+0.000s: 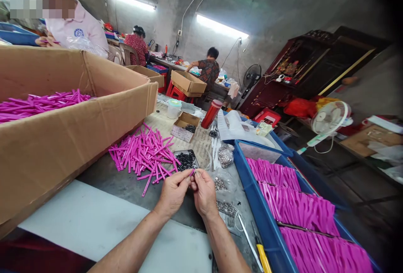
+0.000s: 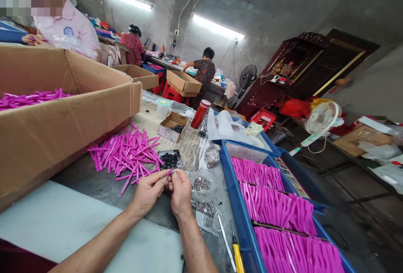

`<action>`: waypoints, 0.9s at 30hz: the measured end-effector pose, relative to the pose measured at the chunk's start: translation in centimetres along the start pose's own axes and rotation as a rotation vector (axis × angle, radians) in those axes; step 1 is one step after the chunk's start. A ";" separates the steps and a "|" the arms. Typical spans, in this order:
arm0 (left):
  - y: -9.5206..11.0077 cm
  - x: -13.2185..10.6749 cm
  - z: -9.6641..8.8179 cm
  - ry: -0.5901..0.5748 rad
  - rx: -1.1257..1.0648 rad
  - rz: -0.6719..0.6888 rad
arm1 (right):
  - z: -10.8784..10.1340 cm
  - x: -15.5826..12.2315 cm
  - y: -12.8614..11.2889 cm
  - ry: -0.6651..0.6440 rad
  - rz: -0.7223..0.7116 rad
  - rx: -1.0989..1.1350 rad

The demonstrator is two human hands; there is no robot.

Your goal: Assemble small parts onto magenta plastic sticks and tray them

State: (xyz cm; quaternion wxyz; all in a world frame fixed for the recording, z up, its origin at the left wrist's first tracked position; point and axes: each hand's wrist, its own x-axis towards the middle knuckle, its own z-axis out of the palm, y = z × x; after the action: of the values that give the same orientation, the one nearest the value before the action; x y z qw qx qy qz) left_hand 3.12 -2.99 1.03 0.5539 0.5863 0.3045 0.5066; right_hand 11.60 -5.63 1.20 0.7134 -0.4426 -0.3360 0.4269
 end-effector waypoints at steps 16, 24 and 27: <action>-0.5 0.2 -0.2 -0.004 0.153 0.010 | 0.0 -0.1 0.3 0.063 0.045 -0.074; -0.5 0.3 -0.1 0.028 0.101 -0.014 | 0.5 -0.5 -0.1 0.132 0.058 -0.069; -0.6 0.2 -0.1 0.045 0.055 -0.049 | 0.5 -0.8 -1.6 0.172 0.042 -0.146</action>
State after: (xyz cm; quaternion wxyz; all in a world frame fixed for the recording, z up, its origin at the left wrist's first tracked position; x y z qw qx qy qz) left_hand 3.26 -2.62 0.49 0.5428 0.5823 0.3451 0.4972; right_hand 11.34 -6.52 2.81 0.6963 -0.5353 -0.2945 0.3767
